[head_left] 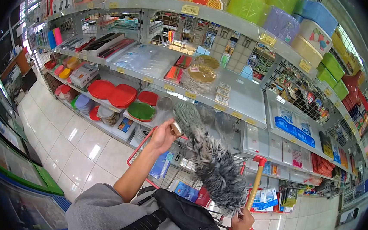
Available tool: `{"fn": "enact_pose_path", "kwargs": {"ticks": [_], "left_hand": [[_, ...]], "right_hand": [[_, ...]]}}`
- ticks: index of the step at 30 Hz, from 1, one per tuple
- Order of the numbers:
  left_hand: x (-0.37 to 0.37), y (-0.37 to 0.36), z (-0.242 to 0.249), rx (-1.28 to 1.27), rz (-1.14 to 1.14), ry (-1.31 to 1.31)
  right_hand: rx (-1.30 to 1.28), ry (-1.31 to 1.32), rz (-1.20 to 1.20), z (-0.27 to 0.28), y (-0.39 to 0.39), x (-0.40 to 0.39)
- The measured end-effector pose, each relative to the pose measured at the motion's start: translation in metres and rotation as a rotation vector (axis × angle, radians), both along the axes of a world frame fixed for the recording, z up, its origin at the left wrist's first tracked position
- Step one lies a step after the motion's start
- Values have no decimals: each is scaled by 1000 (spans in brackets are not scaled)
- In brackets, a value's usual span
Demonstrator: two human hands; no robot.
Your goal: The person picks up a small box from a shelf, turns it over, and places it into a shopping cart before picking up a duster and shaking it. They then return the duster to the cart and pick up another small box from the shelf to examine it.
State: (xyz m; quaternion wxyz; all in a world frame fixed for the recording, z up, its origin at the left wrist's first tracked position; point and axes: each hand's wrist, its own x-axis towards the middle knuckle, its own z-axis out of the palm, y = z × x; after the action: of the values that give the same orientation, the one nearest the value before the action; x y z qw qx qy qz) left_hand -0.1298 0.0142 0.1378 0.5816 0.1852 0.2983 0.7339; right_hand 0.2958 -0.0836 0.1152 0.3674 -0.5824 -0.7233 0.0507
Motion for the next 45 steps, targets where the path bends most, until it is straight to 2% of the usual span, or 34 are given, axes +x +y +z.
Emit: {"fn": "enact_pose_path", "kwargs": {"ticks": [4,8,11,14,17,24,27,30,33,35,39,41,45], "left_hand": [[11,-5,16,31,8,-61],[17,-1,8,-15,-33,-53],[22,2,-3,2,-46,-62],[30,-2,12,1,-35,-80],[20,0,-14,15,-73,-52],[18,0,-3,26,-50,-57],[19,0,4,11,-28,-25],[25,1,16,83,-46,20],[25,8,11,-7,27,113],[22,11,12,-89,76,-73],[15,17,0,-92,57,-128],[10,20,-12,-52,-44,-36],[15,20,-8,-110,-41,-51]], "right_hand": [[-66,10,62,2,-11,11],[26,29,-63,-8,-19,15],[-15,10,-39,-2,-27,21],[-36,29,-46,-15,-31,28],[-53,33,0,-10,-33,30],[-4,90,-6,-14,-33,25],[-127,-35,-37,-2,-37,21],[8,-88,-79,-4,-36,17],[-36,-27,-85,-9,-36,16],[-13,56,-100,-5,-37,10],[-95,65,-38,-6,-38,15],[-64,-44,-115,-6,-37,9],[-4,5,-71,-16,-29,14]]}}
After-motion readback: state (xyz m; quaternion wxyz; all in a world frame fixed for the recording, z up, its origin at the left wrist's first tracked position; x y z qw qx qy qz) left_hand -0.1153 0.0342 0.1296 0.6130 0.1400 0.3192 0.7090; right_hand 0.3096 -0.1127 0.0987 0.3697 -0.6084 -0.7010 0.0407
